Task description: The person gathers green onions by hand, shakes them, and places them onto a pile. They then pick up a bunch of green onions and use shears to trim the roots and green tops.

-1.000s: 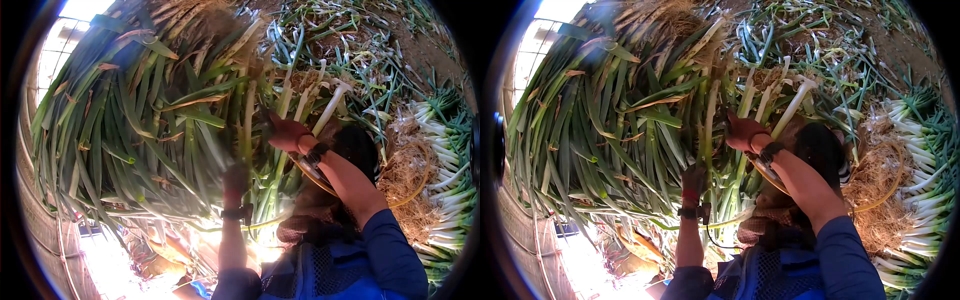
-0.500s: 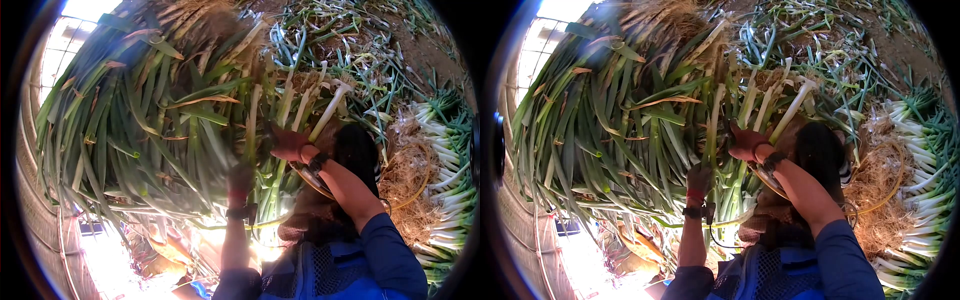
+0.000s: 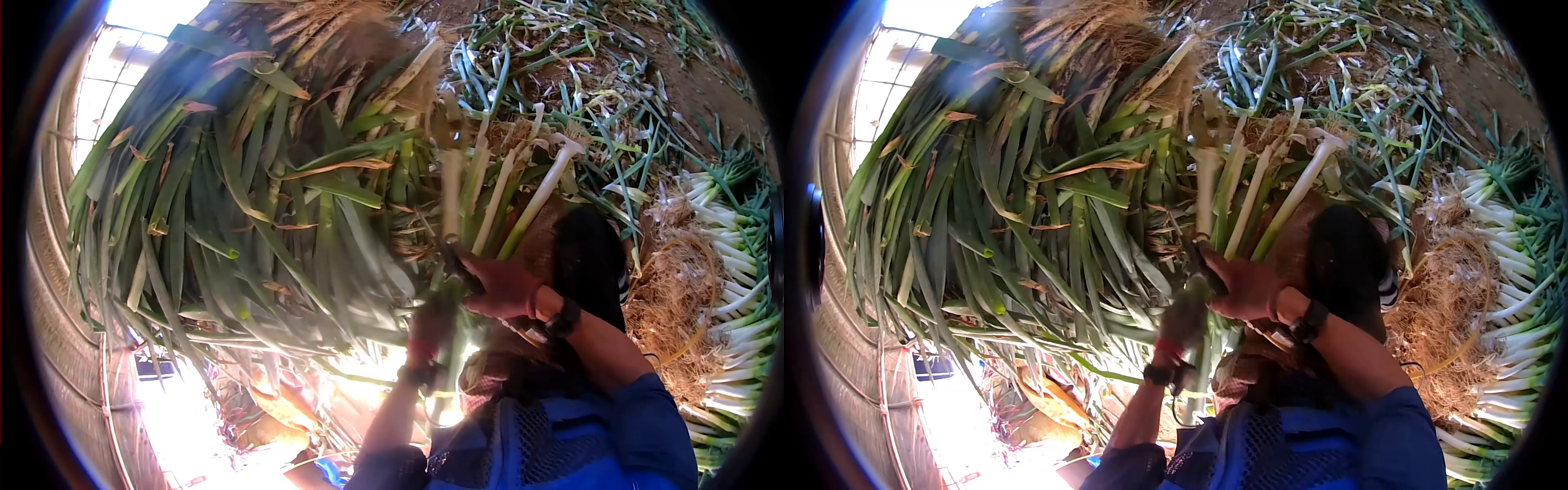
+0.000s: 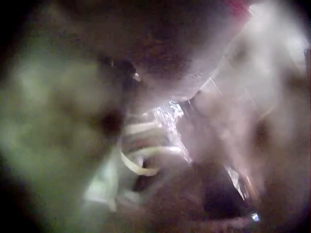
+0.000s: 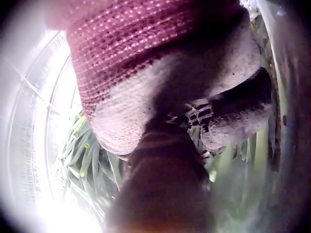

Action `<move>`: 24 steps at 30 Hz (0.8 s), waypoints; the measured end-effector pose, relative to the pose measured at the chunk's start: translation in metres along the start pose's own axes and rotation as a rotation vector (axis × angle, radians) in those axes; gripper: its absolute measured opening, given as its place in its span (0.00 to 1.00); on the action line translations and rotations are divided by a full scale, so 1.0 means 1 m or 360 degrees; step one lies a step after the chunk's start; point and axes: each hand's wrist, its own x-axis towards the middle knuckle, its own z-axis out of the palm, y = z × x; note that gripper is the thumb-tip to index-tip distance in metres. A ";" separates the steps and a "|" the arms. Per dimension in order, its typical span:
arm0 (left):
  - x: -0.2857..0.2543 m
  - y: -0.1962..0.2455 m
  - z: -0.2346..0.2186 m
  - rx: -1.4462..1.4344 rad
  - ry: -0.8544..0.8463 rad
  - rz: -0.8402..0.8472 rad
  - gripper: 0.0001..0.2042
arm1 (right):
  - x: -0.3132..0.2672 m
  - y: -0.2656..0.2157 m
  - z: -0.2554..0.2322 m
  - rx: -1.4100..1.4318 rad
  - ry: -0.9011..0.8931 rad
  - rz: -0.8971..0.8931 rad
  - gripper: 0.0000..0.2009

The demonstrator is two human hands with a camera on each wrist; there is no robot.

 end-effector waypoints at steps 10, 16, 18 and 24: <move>0.109 -0.056 -0.167 -0.0130 0.0877 -0.0448 0.21 | -0.018 -0.006 -0.027 0.0197 0.0132 0.0174 0.48; 0.142 -0.155 -0.129 0.0000 0.0966 -0.0518 0.32 | -0.028 0.003 -0.008 -0.0039 0.0390 -0.0172 0.49; 0.136 -0.134 -0.136 -0.0189 0.0649 -0.0954 0.31 | -0.036 -0.023 -0.022 0.0125 -0.0144 0.0037 0.49; 0.048 -0.097 -0.115 -0.0158 -0.0021 -0.1178 0.24 | -0.026 -0.001 0.000 0.0115 0.0122 -0.0300 0.48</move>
